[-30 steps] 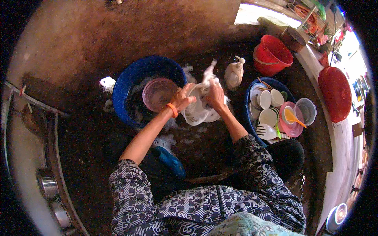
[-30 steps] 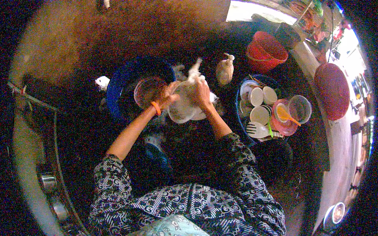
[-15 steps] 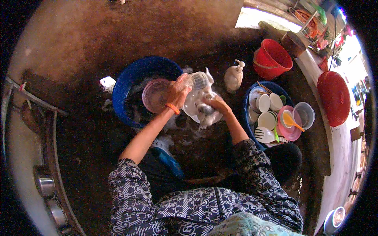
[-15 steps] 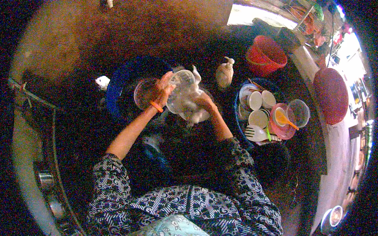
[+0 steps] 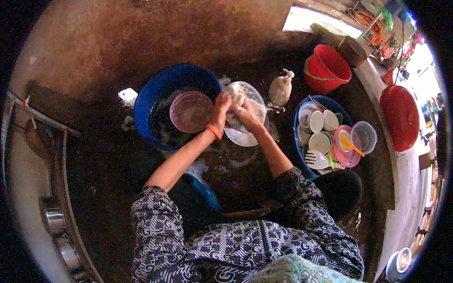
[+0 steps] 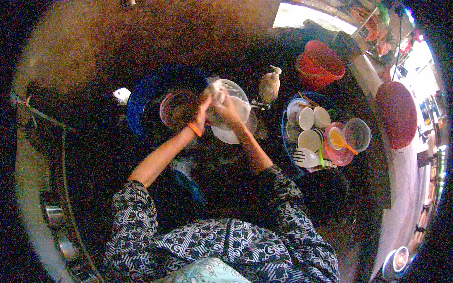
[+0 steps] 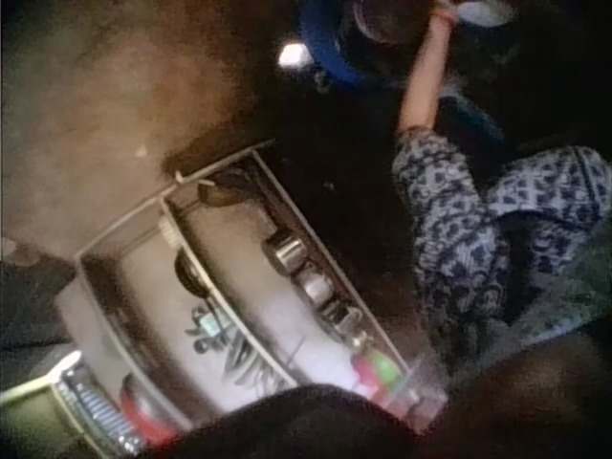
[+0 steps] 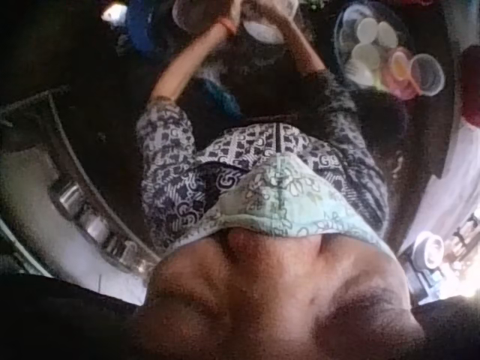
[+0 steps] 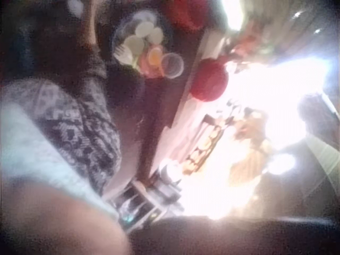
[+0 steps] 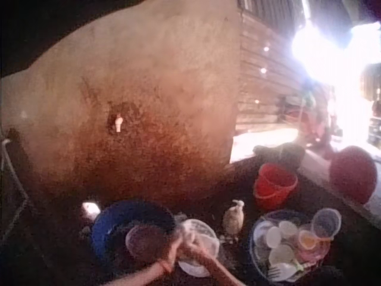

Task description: The person washes various dishes by hand using a cloth and soapy water in a blue basin. They scrub bowls, plates, and utensils, then place the cleaned items into a second basin nearby.

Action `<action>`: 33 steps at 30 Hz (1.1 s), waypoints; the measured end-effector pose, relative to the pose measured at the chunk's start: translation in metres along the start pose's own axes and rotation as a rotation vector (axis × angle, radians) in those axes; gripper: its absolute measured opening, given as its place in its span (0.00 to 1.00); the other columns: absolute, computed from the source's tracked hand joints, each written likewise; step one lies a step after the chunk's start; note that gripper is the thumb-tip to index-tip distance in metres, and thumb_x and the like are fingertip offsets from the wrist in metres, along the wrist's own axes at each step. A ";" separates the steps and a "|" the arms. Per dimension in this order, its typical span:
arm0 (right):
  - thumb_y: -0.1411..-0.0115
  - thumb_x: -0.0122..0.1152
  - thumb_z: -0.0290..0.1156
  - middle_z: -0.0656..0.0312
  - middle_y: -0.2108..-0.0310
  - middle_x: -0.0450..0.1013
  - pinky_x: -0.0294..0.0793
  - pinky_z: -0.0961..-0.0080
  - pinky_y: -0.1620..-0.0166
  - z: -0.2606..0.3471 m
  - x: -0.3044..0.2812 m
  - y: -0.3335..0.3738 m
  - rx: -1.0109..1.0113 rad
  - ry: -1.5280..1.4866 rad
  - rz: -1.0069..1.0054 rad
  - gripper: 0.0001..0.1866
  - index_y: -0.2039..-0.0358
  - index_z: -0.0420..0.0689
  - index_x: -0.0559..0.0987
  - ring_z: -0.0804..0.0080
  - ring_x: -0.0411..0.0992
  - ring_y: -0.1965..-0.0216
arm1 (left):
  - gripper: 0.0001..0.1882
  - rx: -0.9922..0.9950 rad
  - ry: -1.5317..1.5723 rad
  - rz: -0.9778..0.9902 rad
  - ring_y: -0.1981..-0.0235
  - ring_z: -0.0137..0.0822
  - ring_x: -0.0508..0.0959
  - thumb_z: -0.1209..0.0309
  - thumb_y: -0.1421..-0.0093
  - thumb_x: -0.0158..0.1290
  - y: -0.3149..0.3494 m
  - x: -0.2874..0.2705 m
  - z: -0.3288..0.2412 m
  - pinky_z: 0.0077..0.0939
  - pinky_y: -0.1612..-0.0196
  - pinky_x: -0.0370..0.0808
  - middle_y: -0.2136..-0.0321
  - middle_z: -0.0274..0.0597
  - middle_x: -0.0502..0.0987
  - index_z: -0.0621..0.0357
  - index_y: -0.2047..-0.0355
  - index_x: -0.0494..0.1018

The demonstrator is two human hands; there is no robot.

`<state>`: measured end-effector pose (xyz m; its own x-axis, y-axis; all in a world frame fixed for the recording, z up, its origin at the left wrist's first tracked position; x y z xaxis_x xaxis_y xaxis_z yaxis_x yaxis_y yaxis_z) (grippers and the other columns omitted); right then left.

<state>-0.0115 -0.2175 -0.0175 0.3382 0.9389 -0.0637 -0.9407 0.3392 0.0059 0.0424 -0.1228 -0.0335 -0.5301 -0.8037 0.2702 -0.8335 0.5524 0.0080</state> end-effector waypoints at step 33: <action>0.39 0.51 0.39 0.62 0.58 0.73 0.70 0.76 0.53 0.025 -0.099 -0.001 0.057 -0.346 0.017 0.18 0.55 0.40 0.75 0.75 0.69 0.57 | 0.22 -0.578 0.087 0.349 0.63 0.38 0.75 0.55 0.40 0.53 0.015 -0.040 0.029 0.42 0.65 0.81 0.65 0.36 0.73 0.53 0.50 0.72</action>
<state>-0.0438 -0.3094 0.0135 0.3212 0.9051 0.2785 -0.9464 0.3171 0.0608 0.0471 -0.0886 -0.0722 -0.7181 -0.5499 0.4265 -0.3863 0.8248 0.4130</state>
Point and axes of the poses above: each hand's wrist, its own y-axis away from the middle knuckle, its own x-axis out of the palm, z = x × y, the point moved 8 cm from there along -y, towards the middle knuckle
